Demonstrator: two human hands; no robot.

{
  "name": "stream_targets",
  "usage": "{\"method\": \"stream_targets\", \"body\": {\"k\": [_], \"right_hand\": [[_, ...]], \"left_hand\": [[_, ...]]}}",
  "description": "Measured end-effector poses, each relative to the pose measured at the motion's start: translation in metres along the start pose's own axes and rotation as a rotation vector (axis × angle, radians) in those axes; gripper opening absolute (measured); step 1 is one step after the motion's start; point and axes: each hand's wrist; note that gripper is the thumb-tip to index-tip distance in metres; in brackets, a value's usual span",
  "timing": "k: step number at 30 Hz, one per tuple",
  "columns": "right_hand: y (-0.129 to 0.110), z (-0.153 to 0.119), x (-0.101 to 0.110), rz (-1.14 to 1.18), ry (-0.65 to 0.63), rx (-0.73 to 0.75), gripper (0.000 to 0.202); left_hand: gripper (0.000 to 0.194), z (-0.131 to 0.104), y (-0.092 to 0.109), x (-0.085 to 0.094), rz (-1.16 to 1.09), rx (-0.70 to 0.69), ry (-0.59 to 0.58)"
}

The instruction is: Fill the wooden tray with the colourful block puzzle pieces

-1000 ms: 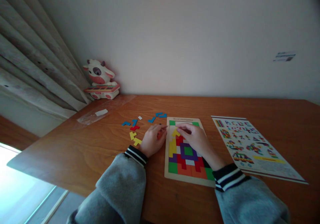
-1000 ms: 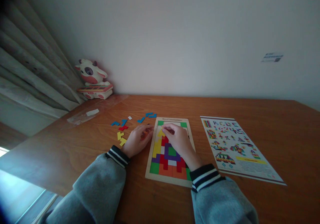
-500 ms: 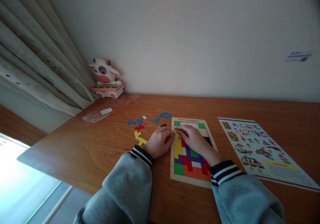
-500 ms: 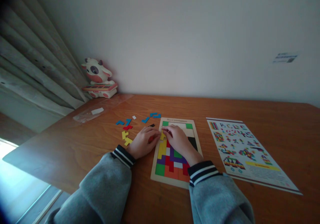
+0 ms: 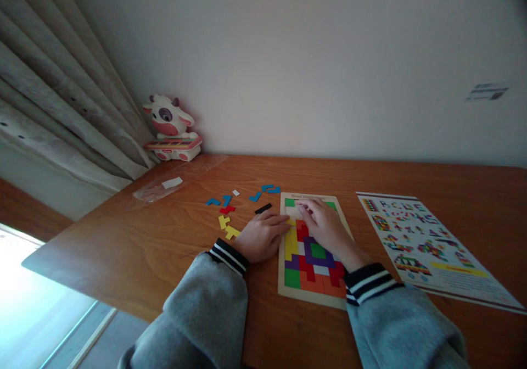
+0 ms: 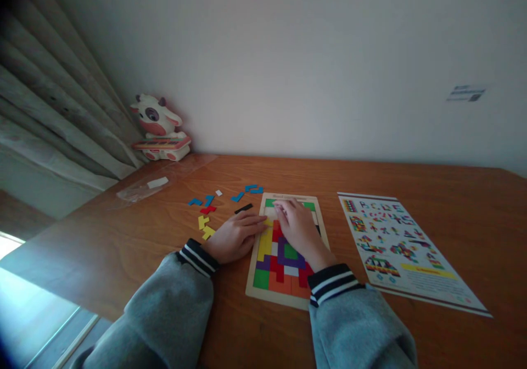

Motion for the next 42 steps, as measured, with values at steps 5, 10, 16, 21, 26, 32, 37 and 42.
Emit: {"method": "stream_targets", "body": {"k": [5,10,16,21,26,32,37,42], "right_hand": [[0.026,-0.007,0.028,0.001,0.092,-0.123,0.029],[0.065,-0.023,0.038,-0.076,0.112,-0.208,0.033],[0.088,-0.034,0.027,-0.107,0.037,-0.116,0.034],[0.089,-0.038,0.019,-0.149,-0.006,-0.091,0.039],[0.09,-0.043,0.017,-0.151,-0.043,-0.091,0.042],[0.09,-0.047,0.016,-0.143,-0.025,-0.084,0.04],[0.089,-0.047,0.017,-0.143,-0.055,-0.103,0.041],[0.087,-0.047,0.018,-0.123,-0.038,-0.107,0.04]], "left_hand": [[0.036,-0.002,0.0,0.0,-0.012,-0.03,-0.028],[0.03,-0.001,0.003,0.003,-0.041,-0.064,-0.02],[0.036,0.0,0.006,0.01,-0.047,-0.026,0.022],[0.037,-0.011,-0.015,0.031,0.103,0.075,0.153],[0.031,-0.046,-0.049,0.066,0.214,0.186,0.32],[0.033,-0.095,-0.054,0.088,0.192,0.227,0.128],[0.028,-0.102,-0.044,0.081,0.128,0.135,0.077],[0.025,-0.093,-0.034,0.071,0.079,0.073,0.034]]}}
Point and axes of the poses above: each hand's wrist, its own z-axis towards the middle knuckle, its own x-axis out of the back of the hand, y = z × x, and after that the axes turned 15 degrees about -z, right-handed
